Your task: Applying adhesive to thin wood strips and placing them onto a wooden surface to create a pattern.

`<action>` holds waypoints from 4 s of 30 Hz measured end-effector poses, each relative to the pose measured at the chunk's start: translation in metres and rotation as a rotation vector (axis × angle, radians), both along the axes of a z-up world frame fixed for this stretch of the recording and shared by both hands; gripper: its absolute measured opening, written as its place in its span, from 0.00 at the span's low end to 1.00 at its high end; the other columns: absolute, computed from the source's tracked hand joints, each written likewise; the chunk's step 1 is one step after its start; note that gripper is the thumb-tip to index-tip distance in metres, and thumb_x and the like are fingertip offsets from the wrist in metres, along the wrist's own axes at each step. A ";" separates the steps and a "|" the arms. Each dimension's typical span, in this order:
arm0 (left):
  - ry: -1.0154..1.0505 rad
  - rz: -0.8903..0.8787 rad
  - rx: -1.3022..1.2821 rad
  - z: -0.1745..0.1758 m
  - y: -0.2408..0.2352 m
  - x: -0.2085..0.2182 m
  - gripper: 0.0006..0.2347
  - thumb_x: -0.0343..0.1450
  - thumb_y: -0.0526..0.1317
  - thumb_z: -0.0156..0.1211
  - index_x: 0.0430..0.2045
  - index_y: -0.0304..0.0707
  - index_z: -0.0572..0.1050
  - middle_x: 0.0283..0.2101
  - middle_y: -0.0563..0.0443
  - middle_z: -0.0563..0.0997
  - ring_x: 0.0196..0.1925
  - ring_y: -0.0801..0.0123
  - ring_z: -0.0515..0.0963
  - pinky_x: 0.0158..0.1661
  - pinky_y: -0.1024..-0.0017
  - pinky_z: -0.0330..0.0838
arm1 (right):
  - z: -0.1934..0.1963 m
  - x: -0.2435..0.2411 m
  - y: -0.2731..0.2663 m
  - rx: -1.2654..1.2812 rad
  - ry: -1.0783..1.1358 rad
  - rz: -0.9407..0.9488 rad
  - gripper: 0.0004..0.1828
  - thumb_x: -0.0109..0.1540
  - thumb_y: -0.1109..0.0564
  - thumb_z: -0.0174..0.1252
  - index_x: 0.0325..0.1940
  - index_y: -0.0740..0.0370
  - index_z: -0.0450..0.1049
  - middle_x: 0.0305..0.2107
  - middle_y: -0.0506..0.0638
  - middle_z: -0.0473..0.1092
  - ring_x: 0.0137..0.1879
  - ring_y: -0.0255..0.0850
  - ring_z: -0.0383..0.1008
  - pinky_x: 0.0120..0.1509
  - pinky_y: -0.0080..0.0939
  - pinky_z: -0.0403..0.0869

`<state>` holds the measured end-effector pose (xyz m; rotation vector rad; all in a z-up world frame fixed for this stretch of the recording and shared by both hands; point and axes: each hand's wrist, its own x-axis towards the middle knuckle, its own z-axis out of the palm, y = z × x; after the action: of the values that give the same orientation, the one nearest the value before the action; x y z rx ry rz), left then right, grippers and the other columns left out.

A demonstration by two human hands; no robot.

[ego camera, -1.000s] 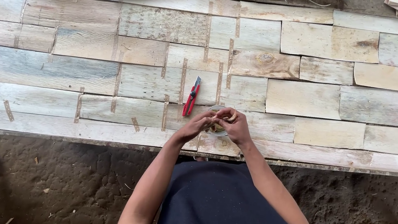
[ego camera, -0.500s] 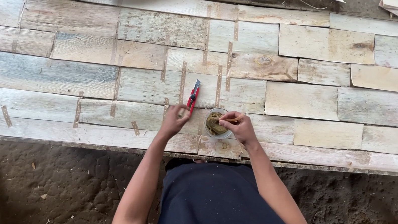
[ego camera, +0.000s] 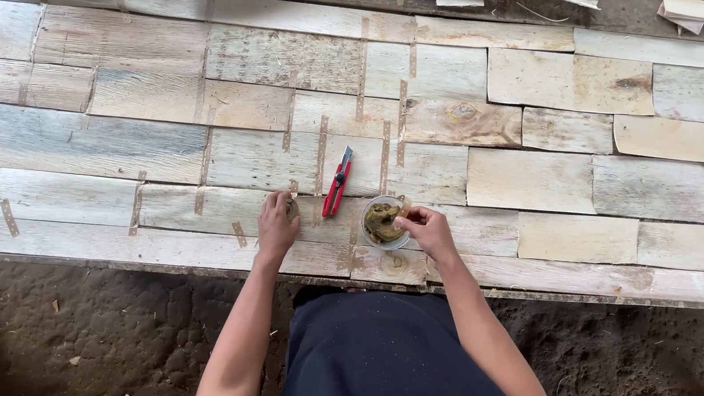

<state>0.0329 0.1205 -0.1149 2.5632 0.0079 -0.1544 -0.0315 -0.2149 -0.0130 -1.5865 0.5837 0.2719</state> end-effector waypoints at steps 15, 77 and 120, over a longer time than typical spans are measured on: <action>-0.235 -0.081 -0.148 0.015 -0.075 -0.021 0.14 0.70 0.32 0.55 0.48 0.53 0.73 0.54 0.55 0.70 0.59 0.64 0.71 0.51 0.67 0.68 | -0.004 0.036 0.014 -0.089 0.014 0.146 0.09 0.58 0.64 0.68 0.42 0.64 0.81 0.32 0.58 0.79 0.36 0.40 0.82 0.41 0.34 0.83; -0.035 -0.695 0.100 0.062 -0.168 -0.073 0.43 0.65 0.51 0.54 0.75 0.34 0.42 0.66 0.44 0.71 0.73 0.64 0.58 0.61 0.59 0.48 | -0.059 0.028 0.008 -0.546 0.375 0.300 0.17 0.62 0.48 0.54 0.32 0.59 0.83 0.11 0.54 0.73 0.18 0.45 0.78 0.36 0.42 0.79; 0.068 -0.559 0.107 0.085 -0.175 -0.067 0.46 0.62 0.46 0.63 0.74 0.34 0.43 0.63 0.51 0.77 0.80 0.59 0.46 0.69 0.35 0.23 | 0.036 -0.015 -0.032 -0.221 0.101 0.034 0.12 0.56 0.60 0.57 0.37 0.72 0.79 0.13 0.55 0.70 0.15 0.39 0.73 0.20 0.36 0.76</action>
<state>-0.0337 -0.0545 -0.0303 2.5989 -0.6931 -0.4601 -0.0470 -0.2468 0.0228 -1.8046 0.6839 0.3231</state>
